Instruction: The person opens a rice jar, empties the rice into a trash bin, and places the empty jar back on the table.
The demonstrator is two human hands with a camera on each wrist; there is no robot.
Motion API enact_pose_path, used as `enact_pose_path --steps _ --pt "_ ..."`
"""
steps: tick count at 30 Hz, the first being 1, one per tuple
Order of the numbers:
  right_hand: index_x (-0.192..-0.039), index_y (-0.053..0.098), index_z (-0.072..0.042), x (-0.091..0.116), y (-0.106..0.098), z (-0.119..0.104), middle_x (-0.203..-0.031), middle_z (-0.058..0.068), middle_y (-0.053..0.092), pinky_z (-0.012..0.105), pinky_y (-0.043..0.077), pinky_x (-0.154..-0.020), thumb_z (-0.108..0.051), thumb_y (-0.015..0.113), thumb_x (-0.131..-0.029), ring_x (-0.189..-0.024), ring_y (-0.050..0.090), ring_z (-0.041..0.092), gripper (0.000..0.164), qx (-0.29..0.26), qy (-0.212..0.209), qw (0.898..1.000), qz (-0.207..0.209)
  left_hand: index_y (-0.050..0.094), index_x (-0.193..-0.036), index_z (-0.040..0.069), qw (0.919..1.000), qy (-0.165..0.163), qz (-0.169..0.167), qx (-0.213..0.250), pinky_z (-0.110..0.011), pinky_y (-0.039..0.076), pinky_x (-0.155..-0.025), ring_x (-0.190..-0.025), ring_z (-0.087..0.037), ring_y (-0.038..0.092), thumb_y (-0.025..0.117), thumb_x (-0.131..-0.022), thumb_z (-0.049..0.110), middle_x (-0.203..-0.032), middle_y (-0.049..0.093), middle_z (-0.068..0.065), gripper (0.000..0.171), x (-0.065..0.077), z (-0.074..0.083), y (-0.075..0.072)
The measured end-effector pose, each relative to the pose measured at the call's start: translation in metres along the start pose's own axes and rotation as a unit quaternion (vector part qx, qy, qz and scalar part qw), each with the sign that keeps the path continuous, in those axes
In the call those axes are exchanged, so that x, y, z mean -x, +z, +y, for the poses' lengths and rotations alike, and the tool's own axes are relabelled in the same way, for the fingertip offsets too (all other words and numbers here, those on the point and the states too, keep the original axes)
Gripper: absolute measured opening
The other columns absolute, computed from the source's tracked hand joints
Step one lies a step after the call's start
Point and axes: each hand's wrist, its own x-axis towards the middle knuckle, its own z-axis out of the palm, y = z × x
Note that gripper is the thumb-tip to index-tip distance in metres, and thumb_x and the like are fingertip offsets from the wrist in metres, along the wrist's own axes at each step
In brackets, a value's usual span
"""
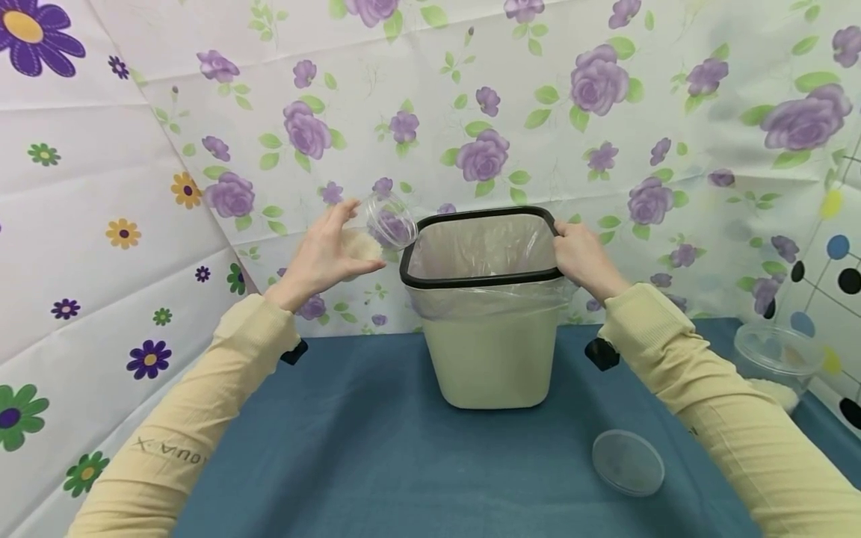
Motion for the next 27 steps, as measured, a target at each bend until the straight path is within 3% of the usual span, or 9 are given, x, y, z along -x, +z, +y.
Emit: enact_pose_path --steps 4,12,19,27 --pt "-0.138 0.019 0.006 0.0 0.0 0.0 -0.14 0.027 0.018 0.043 0.032 -0.068 -0.005 0.023 -0.091 -0.106 0.033 0.039 0.049 0.002 0.001 1.0 0.0 0.037 -0.132 0.003 0.9999 0.007 -0.006 -0.013 -0.044 0.043 -0.078 -0.102 -0.033 0.048 0.083 -0.061 0.037 -0.118 0.048 -0.017 0.09 -0.003 0.001 -0.002" --pt "-0.138 0.019 0.007 0.0 0.0 0.0 -0.139 0.028 0.019 0.045 0.029 -0.079 -0.005 0.024 -0.092 -0.118 0.03 0.038 0.048 0.002 -0.003 1.0 0.0 0.038 -0.132 0.002 0.9969 0.044 -0.017 -0.063 -0.043 0.041 -0.081 -0.097 -0.033 0.051 0.084 -0.059 0.036 -0.115 0.049 -0.018 0.093 -0.008 0.002 -0.002" --pt "-0.139 0.018 0.007 0.002 0.0 0.001 -0.138 0.03 0.02 0.04 0.032 -0.06 -0.006 0.023 -0.093 -0.104 0.036 0.039 0.048 0.007 -0.011 1.0 0.002 0.04 -0.13 0.0 0.9926 0.087 -0.005 -0.085 -0.041 0.042 -0.073 -0.083 -0.03 0.052 0.085 -0.057 0.035 -0.104 0.052 -0.017 0.093 -0.013 0.004 -0.002" --pt "-0.139 0.017 0.007 0.001 0.0 0.002 -0.138 0.031 0.019 0.043 0.033 -0.068 -0.007 0.022 -0.094 -0.106 0.034 0.039 0.047 0.002 -0.008 1.0 -0.005 0.039 -0.13 0.002 0.9903 0.098 -0.023 -0.096 -0.042 0.039 -0.081 -0.094 -0.031 0.05 0.084 -0.057 0.035 -0.111 0.05 -0.016 0.092 -0.02 0.007 -0.004"
